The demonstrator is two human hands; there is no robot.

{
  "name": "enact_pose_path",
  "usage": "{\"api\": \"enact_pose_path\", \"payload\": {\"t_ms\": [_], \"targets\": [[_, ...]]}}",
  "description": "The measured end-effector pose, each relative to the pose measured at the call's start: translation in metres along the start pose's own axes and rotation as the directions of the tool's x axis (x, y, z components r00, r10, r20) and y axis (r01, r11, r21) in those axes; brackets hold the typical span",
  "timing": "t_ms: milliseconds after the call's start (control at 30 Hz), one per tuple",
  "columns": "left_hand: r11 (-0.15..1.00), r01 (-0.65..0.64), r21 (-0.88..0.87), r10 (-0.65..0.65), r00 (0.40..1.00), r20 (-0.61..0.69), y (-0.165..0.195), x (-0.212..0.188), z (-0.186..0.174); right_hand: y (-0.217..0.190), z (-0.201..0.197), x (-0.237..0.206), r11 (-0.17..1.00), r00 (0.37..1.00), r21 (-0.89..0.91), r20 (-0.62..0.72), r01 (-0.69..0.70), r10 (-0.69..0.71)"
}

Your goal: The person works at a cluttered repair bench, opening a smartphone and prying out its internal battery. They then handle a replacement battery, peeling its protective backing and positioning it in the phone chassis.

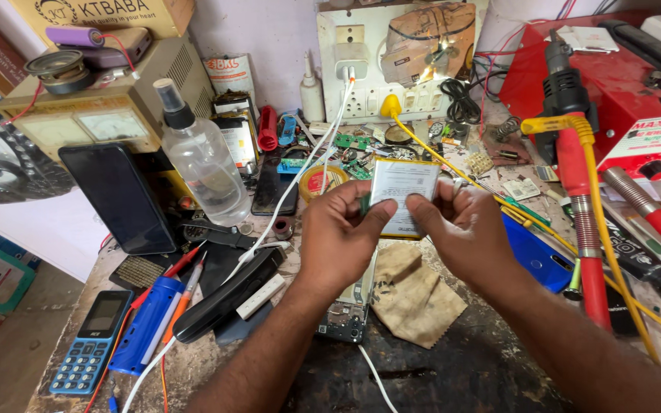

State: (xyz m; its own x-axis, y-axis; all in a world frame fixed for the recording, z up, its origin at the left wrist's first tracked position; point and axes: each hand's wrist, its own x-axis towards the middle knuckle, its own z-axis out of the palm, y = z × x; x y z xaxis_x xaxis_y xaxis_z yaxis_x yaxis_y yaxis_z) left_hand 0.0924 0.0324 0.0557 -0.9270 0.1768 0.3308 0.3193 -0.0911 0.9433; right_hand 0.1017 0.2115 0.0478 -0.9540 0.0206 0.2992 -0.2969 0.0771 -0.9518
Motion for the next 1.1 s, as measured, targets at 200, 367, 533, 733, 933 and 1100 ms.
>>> {"api": "enact_pose_path", "payload": {"t_ms": [200, 367, 533, 733, 933, 1100], "targets": [[0.990, -0.019, -0.139, 0.035, 0.993, 0.116, 0.004, 0.005, -0.013, -0.005, -0.006, 0.000, 0.999, 0.996, -0.030, 0.079, -0.042, 0.044], [0.983, 0.103, -0.155, -0.068, 0.974, 0.218, 0.004, 0.005, -0.018, -0.004, -0.012, 0.002, 0.973, 0.996, 0.215, 0.064, -0.081, 0.068], [0.964, 0.181, -0.193, -0.144, 0.971, 0.191, 0.003, 0.005, -0.019, -0.006, -0.012, 0.000, 0.951, 0.988, 0.292, 0.140, -0.103, 0.064], [0.996, 0.085, -0.014, -0.081, 0.979, 0.185, -0.001, 0.008, -0.024, -0.010, -0.016, 0.006, 0.955, 0.975, 0.223, 0.149, -0.196, 0.166], [0.999, -0.014, -0.046, 0.020, 0.991, 0.135, -0.003, 0.012, -0.026, -0.002, -0.015, 0.010, 0.969, 0.994, 0.224, 0.069, -0.103, 0.090], [0.962, 0.108, -0.249, -0.089, 0.992, 0.087, -0.007, 0.008, -0.011, 0.001, -0.012, 0.008, 0.967, 1.000, 0.254, 0.008, -0.012, 0.010]]}}
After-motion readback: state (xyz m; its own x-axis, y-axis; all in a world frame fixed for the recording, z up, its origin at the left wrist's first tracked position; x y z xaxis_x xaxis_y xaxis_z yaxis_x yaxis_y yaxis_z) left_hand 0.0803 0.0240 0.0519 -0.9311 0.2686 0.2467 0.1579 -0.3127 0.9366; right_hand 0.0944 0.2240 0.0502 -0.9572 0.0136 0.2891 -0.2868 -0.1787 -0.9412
